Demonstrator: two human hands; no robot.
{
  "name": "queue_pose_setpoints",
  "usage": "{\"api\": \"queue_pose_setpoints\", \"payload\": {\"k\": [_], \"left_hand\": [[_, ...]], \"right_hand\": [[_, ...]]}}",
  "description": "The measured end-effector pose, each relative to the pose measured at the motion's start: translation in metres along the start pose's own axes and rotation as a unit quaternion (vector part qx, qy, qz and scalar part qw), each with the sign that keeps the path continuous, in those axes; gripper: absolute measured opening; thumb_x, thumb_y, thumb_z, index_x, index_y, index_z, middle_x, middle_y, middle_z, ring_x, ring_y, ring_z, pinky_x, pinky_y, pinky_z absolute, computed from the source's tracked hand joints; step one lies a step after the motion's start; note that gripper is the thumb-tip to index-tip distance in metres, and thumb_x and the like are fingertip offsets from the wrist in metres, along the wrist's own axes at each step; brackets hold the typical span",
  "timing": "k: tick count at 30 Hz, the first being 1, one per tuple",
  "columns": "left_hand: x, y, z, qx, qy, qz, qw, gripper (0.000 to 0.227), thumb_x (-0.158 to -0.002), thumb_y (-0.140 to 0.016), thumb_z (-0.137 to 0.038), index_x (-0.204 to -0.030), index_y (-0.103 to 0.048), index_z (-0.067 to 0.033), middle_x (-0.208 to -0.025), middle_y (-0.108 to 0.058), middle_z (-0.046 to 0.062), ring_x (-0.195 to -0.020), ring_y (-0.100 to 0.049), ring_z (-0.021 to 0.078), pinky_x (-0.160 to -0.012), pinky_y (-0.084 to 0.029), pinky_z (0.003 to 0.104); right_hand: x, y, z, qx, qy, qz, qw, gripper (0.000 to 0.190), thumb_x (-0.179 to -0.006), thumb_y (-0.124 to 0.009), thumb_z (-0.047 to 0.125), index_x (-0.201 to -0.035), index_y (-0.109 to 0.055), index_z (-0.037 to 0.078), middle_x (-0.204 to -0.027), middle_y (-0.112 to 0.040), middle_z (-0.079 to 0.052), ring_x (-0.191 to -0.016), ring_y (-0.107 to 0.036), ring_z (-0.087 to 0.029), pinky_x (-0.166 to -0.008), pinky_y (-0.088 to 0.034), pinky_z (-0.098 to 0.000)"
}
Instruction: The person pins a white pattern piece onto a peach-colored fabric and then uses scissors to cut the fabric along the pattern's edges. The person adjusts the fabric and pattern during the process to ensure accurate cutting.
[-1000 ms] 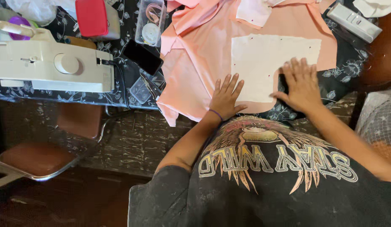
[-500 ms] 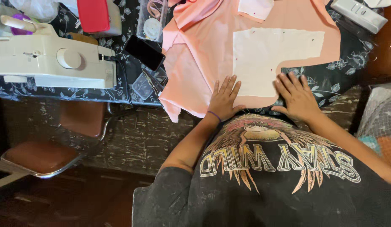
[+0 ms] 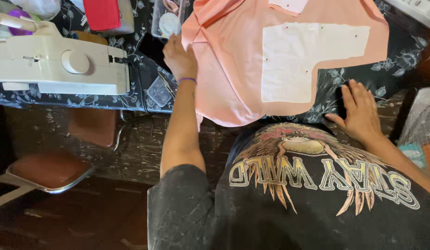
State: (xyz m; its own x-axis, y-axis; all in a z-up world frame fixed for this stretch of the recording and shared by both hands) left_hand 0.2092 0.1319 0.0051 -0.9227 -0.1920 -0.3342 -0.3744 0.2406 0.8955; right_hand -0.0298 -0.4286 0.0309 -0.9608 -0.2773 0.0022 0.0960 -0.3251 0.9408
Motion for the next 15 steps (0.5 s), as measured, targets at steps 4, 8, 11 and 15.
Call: {"api": "queue_pose_setpoints", "payload": {"k": [4,8,11,15], "left_hand": [[-0.065,-0.033,0.056,-0.004,0.01,0.003,1.0,0.039,-0.092,-0.075,-0.018,-0.131,-0.073,-0.0152,-0.14,-0.069,0.004,-0.119,-0.061,0.0363,-0.088,-0.055,0.056],[-0.116,-0.054,0.059,0.052,-0.087,0.062,0.993,0.041,-0.09,-0.055,0.001,-0.124,-0.077,-0.0077,-0.124,-0.072,0.014,-0.108,-0.069,0.0396,-0.092,-0.054,0.051],[-0.141,-0.067,0.054,0.048,-0.103,0.113,0.987,0.04,-0.089,-0.059,0.003,-0.116,-0.085,-0.011,-0.113,-0.074,0.013,-0.102,-0.072,0.0406,-0.086,-0.058,0.055],[-0.152,-0.067,0.028,-0.023,-0.091,0.224,0.97,0.024,-0.084,-0.059,0.0,-0.067,-0.055,-0.0155,-0.074,-0.054,0.019,-0.068,-0.062,0.0486,-0.057,-0.048,0.058]], "right_hand": [[-0.005,0.004,-0.004,0.02,0.007,-0.007,1.0,0.093,-0.094,-0.07,0.051,-0.162,-0.049,-0.008,-0.171,-0.043,-0.035,-0.149,-0.047,-0.055,-0.118,-0.044,-0.0652],[-0.001,0.004,-0.014,0.036,-0.009,-0.018,0.999,0.086,-0.093,-0.074,0.048,-0.158,-0.059,-0.007,-0.17,-0.049,-0.033,-0.139,-0.058,-0.055,-0.112,-0.05,-0.0632],[0.002,0.003,-0.024,0.042,-0.042,-0.002,0.998,0.084,-0.094,-0.074,0.047,-0.159,-0.061,-0.005,-0.172,-0.049,-0.031,-0.138,-0.058,-0.053,-0.112,-0.05,-0.0628],[0.006,0.007,-0.03,0.037,-0.052,-0.019,0.998,0.082,-0.094,-0.078,0.043,-0.157,-0.063,-0.007,-0.171,-0.05,-0.032,-0.136,-0.059,-0.056,-0.112,-0.05,-0.0624]]}}
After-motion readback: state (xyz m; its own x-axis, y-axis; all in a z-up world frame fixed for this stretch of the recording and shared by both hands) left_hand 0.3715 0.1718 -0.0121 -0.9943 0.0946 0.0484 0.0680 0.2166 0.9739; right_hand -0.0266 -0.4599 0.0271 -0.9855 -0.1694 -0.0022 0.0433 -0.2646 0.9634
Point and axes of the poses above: each hand's wrist, its own x-axis away from the middle knuckle, its own y-axis out of the back of the hand, z = x × y, the point moved 8 cm from there along -x, towards the middle knuckle
